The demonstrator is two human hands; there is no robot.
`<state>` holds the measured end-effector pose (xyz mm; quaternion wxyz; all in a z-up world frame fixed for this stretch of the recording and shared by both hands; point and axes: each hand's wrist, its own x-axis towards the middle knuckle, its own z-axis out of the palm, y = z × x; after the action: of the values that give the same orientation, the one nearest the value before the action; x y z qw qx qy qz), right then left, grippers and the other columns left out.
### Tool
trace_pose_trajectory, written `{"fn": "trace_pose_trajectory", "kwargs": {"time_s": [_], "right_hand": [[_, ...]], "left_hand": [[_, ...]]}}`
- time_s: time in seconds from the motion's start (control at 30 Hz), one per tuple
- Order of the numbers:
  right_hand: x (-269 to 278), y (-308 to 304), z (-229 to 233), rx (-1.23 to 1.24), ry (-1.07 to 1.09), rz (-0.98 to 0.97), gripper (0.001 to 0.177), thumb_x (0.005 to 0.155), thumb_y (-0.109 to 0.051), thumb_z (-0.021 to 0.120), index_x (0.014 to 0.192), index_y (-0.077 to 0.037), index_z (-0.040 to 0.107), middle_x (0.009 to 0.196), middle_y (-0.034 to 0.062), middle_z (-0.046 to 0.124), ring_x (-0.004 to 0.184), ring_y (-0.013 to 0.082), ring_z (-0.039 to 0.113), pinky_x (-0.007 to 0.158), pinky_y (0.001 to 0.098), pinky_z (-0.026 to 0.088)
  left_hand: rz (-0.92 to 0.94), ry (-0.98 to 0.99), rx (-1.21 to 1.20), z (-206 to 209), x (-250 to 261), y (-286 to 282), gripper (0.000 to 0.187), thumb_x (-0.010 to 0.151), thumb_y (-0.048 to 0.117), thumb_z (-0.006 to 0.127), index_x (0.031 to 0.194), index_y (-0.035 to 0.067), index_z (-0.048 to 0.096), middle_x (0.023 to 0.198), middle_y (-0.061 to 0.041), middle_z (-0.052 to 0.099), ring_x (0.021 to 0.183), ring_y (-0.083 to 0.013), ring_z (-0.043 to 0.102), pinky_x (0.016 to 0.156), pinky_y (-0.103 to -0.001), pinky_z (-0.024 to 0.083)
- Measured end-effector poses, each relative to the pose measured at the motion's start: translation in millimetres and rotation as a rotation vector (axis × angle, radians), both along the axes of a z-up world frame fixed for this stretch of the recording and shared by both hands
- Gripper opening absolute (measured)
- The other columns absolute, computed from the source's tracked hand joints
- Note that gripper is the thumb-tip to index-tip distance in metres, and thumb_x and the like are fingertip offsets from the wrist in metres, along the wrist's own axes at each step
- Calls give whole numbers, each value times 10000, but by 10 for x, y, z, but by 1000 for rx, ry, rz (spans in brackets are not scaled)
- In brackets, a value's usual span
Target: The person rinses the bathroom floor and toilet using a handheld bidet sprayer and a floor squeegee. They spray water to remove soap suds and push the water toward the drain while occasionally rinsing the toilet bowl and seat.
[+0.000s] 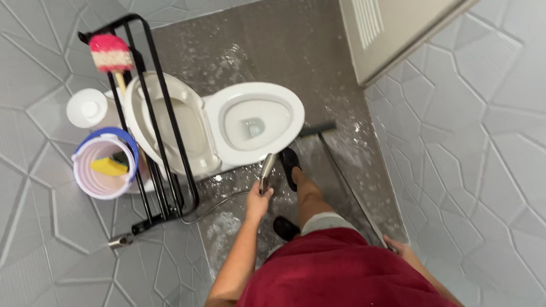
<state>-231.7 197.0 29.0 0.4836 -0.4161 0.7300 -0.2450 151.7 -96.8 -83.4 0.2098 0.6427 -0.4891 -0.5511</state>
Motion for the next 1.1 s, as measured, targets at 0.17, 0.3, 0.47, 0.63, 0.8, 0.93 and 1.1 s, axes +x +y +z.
{"fn": "trace_pose_trajectory", "kwargs": {"time_s": [0.17,0.3,0.47,0.63,0.8,0.93,1.1], "right_hand": [[26,444,309,422,-344,-477,591,903,-48,678,1476,-60,534,1094,145,725,967,201,680,858,322,524],[38,126,469,371,-372,-537,606,918,-5,640,1511,-72,535,903,118,712,773,171,657,711,310,530],[93,-1292,651,345,-281,-356,645,919,-36,612,1538,-145,468,703,91,625,494,188,549,474,336,443],[256,-3454,406,160,-303,-46,612,918,-53,609,1513,-51,464,631,80,584,465,162,529,453,304,423],[858,-6031,-649,45,-342,249,596,909,-49,635,1479,-36,460,683,69,641,519,160,590,485,316,483],[1662,-7695,-1177,79,-412,305,502,903,-26,643,1387,-52,510,758,103,631,552,186,601,485,352,497],[2291,-8653,-1551,175,-181,355,564,880,-3,690,1409,-87,516,773,100,653,590,186,613,490,356,512]], "left_hand": [[-86,-22,5,172,30,286,457,866,171,759,1304,114,643,926,-66,748,846,-190,694,800,-342,545],[-71,-21,-2,264,107,288,474,874,172,761,1326,120,628,934,-63,741,847,-193,691,805,-349,545],[60,50,-79,167,192,175,494,850,155,766,1314,105,605,960,-42,736,870,-158,687,812,-332,537],[95,7,-57,82,275,-96,280,851,150,804,1072,60,657,840,-59,678,774,-166,630,733,-323,535],[262,34,80,135,251,-600,230,824,168,811,973,92,654,785,-13,661,719,-120,613,676,-302,519],[369,-73,224,248,220,-907,245,798,193,837,921,76,660,756,-15,674,691,-132,621,658,-315,516],[489,-61,195,353,147,-1218,242,785,203,838,906,80,668,764,-12,678,713,-128,629,686,-308,519]]}}
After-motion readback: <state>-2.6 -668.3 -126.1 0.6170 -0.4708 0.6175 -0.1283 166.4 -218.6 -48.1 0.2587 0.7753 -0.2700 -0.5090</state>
